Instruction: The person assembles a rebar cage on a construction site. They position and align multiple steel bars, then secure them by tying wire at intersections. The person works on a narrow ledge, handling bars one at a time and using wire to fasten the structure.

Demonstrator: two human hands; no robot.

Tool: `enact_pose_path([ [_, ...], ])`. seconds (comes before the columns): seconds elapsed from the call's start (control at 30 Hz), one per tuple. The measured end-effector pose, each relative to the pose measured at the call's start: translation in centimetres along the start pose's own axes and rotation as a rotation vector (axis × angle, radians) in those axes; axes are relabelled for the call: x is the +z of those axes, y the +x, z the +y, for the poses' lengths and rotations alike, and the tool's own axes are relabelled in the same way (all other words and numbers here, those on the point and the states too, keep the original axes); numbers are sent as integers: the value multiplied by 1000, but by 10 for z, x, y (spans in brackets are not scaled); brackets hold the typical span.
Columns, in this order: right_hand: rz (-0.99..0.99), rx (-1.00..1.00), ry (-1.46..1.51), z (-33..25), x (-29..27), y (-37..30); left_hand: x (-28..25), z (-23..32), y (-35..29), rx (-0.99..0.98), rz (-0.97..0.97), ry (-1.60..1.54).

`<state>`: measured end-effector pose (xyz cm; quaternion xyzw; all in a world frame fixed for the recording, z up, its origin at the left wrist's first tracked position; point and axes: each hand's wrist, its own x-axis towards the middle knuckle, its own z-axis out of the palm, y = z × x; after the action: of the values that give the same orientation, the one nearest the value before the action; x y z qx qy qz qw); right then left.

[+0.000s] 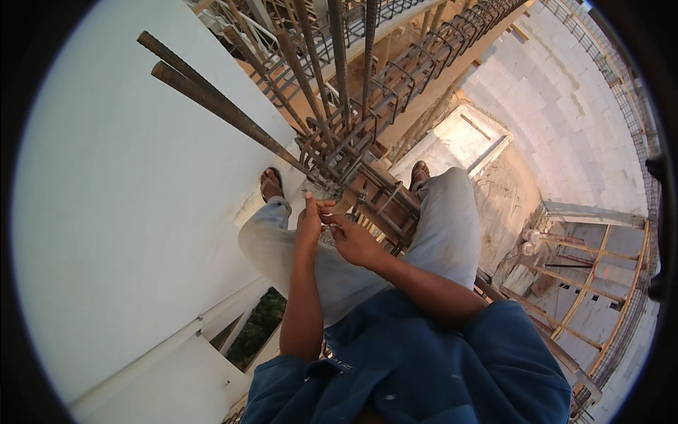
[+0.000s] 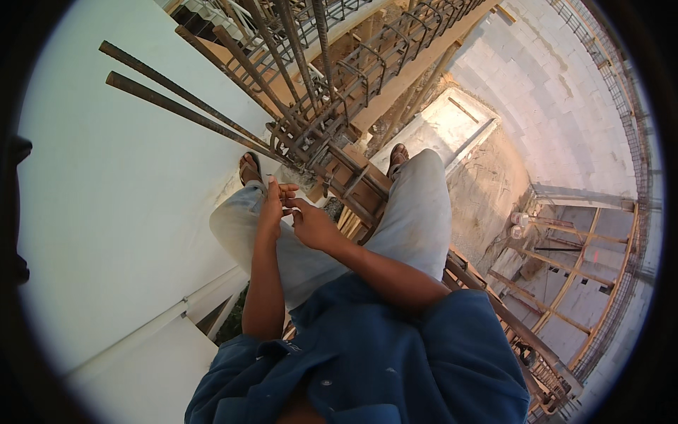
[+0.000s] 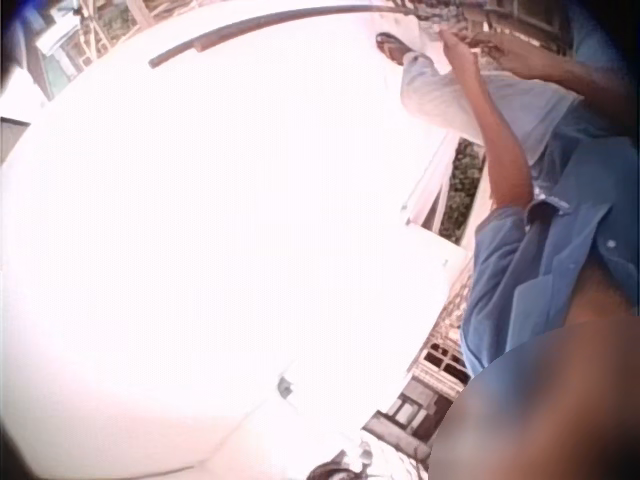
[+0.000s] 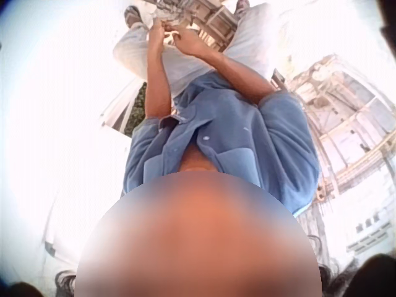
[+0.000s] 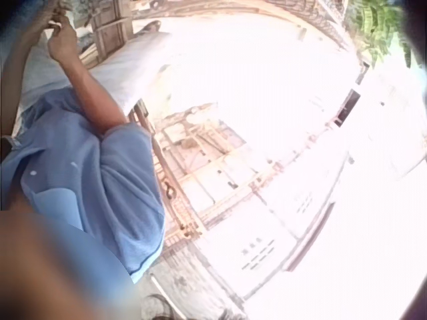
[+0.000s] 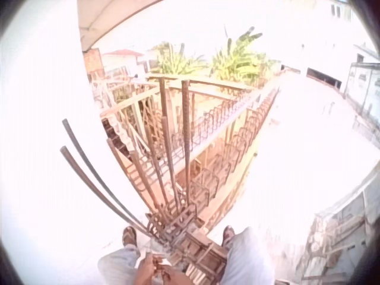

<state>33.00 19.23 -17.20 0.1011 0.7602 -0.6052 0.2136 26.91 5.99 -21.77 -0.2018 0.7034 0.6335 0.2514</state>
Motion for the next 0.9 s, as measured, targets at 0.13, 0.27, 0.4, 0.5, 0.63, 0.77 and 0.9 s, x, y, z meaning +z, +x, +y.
enact_pose_path([
  [0.13,147,373,196,30,2,11,-52,-10,60,-82,-69,715],
  [0.27,183,411,508,46,28,43,-67,-11,128,-15,-30,517],
  [0.4,342,392,332,66,56,78,-48,-23,151,-228,-102,11],
  [0.5,416,334,216,76,64,104,-38,-27,157,-230,-109,-91],
  [0.63,458,155,38,71,73,119,-32,-25,170,-219,-205,-100],
  [0.77,450,203,-17,68,70,114,-25,-29,186,-252,-259,-74],
  [0.9,564,103,-5,80,64,116,-21,-30,194,-225,-250,-66],
])
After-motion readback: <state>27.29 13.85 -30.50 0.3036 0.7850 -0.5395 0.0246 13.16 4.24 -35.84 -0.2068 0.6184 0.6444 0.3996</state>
